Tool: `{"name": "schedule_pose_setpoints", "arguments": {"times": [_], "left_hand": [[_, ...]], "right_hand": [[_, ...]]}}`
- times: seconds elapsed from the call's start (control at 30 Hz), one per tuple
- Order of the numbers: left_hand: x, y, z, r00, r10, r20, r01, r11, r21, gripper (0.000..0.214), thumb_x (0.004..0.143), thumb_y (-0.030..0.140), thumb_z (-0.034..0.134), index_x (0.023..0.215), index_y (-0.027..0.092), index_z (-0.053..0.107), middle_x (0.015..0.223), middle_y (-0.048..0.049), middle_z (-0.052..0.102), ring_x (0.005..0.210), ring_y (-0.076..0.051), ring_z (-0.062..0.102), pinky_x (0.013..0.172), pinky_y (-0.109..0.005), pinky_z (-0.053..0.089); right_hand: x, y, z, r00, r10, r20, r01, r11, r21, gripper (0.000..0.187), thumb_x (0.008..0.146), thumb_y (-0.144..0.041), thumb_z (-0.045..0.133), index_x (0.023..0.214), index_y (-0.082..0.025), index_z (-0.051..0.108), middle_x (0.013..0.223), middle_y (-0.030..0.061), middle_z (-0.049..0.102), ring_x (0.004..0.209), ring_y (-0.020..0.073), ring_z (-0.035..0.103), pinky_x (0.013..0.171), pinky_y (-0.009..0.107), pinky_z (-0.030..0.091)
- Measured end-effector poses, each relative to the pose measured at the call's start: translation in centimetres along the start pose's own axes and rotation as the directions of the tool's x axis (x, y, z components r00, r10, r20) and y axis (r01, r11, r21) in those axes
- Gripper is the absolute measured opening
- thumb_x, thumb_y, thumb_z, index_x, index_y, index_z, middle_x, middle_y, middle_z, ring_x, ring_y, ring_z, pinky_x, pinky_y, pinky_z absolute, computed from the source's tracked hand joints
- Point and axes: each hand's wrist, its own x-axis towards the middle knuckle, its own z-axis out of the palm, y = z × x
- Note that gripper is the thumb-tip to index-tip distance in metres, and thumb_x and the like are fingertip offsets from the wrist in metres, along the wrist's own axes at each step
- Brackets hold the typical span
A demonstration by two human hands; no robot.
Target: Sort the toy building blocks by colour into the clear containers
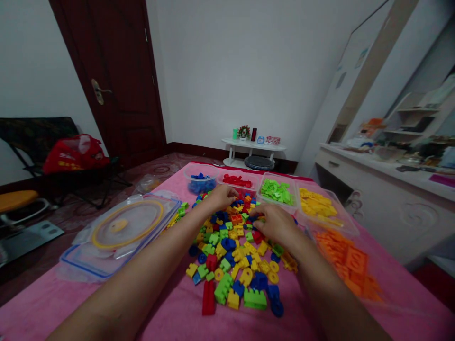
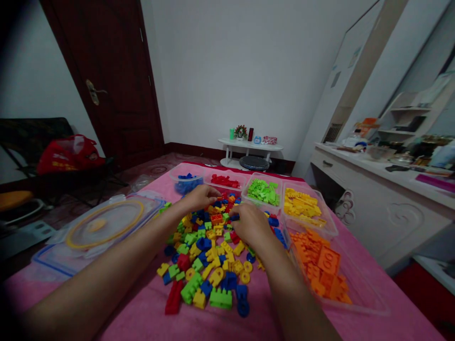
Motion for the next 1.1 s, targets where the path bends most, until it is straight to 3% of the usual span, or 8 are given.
{"name": "schedule_pose_setpoints", "arguments": {"times": [0.13, 0.27, 0.4, 0.57, 0.73, 0.87, 1.0, 1.1], "left_hand": [[-0.4, -1.5, 1.3, 0.998, 0.017, -0.068, -0.012, 0.997, 0.079, 0.032, 0.065, 0.004, 0.057, 0.082, 0.023, 0.075, 0.081, -0.0044, 0.072, 0.075, -0.017, 0.064, 0.07, -0.023, 0.047], [-0.6, -2.1, 1.5, 0.999, -0.006, -0.052, 0.009, 0.999, 0.045, 0.029, 0.063, 0.004, 0.06, 0.078, 0.024, 0.074, 0.076, -0.0029, 0.071, 0.071, -0.015, 0.064, 0.067, -0.02, 0.047], [-1.2, -2.1, 0.6, 0.992, -0.101, -0.072, 0.104, 0.993, 0.045, 0.022, 0.06, 0.007, 0.065, 0.071, 0.024, 0.074, 0.066, -0.0021, 0.067, 0.067, -0.017, 0.061, 0.065, -0.022, 0.046], [-1.8, -1.9, -0.3, 0.979, -0.178, -0.095, 0.186, 0.979, 0.083, 0.021, 0.055, 0.004, 0.065, 0.057, 0.024, 0.07, 0.059, -0.0021, 0.06, 0.068, -0.019, 0.06, 0.07, -0.025, 0.044], [-2.1, -1.7, -1.0, 0.975, -0.207, -0.083, 0.214, 0.972, 0.092, 0.015, 0.054, 0.008, 0.069, 0.054, 0.023, 0.068, 0.056, -0.0021, 0.059, 0.063, -0.018, 0.058, 0.064, -0.023, 0.043], [-2.0, -1.7, -1.9, 0.977, -0.207, -0.054, 0.21, 0.974, 0.078, 0.01, 0.054, 0.01, 0.071, 0.053, 0.02, 0.068, 0.052, -0.002, 0.059, 0.057, -0.015, 0.055, 0.054, -0.021, 0.04], [-1.7, -1.6, -2.6, 0.978, -0.2, -0.054, 0.192, 0.973, -0.124, 0.005, 0.058, 0.013, 0.07, 0.055, 0.016, 0.068, 0.049, -0.0007, 0.056, 0.05, -0.011, 0.05, 0.047, -0.018, 0.035], [-1.6, -0.8, -2.6, 0.972, -0.233, -0.025, 0.2, 0.881, -0.429, 0.006, 0.063, 0.016, 0.07, 0.059, 0.013, 0.066, 0.049, 0.0012, 0.053, 0.047, -0.007, 0.045, 0.045, -0.016, 0.035]], "right_hand": [[0.6, -1.1, 1.9, 0.991, -0.062, -0.121, 0.062, 0.998, 0.0, 0.057, 0.071, -0.015, 0.056, 0.127, -0.021, 0.052, 0.133, 0.0074, 0.05, 0.122, 0.0245, 0.042, 0.1, 0.036, 0.034], [1.6, -1.0, 4.2, 0.997, -0.011, -0.074, 0.011, 1.0, 0.001, 0.072, 0.071, -0.012, 0.051, 0.141, -0.016, 0.032, 0.146, 0.0107, 0.032, 0.132, 0.0244, 0.03, 0.104, 0.039, 0.029], [2.0, -0.4, 4.7, 0.997, -0.02, -0.074, 0.02, 1.0, -0.004, 0.065, 0.073, -0.015, 0.05, 0.136, -0.015, 0.038, 0.138, 0.0123, 0.042, 0.123, 0.0239, 0.039, 0.099, 0.036, 0.033], [1.7, -0.8, 3.9, 0.993, -0.08, -0.082, 0.075, 0.996, -0.057, 0.042, 0.073, -0.018, 0.054, 0.115, -0.02, 0.059, 0.104, 0.0094, 0.058, 0.104, 0.023, 0.047, 0.09, 0.033, 0.036], [1.5, -1.3, 3.9, 0.99, -0.127, -0.064, 0.126, 0.992, -0.025, 0.031, 0.071, -0.01, 0.052, 0.098, -0.021, 0.062, 0.099, 0.0056, 0.061, 0.1, 0.0208, 0.049, 0.087, 0.031, 0.035], [1.5, -1.2, 4.2, 0.986, -0.164, -0.04, 0.165, 0.986, 0.023, 0.033, 0.072, -0.007, 0.049, 0.1, -0.022, 0.061, 0.101, 0.0033, 0.063, 0.099, 0.0191, 0.053, 0.087, 0.029, 0.036], [1.4, -1.3, 3.9, 0.979, -0.201, -0.031, 0.201, 0.98, 0.001, 0.048, 0.073, -0.008, 0.049, 0.118, -0.021, 0.056, 0.114, 0.0063, 0.06, 0.106, 0.0194, 0.051, 0.089, 0.029, 0.036], [1.2, -1.6, 3.7, 0.976, -0.217, 0.018, 0.217, 0.976, -0.031, 0.046, 0.074, -0.009, 0.048, 0.116, -0.022, 0.058, 0.108, 0.0074, 0.06, 0.101, 0.0196, 0.053, 0.085, 0.029, 0.036]]}}
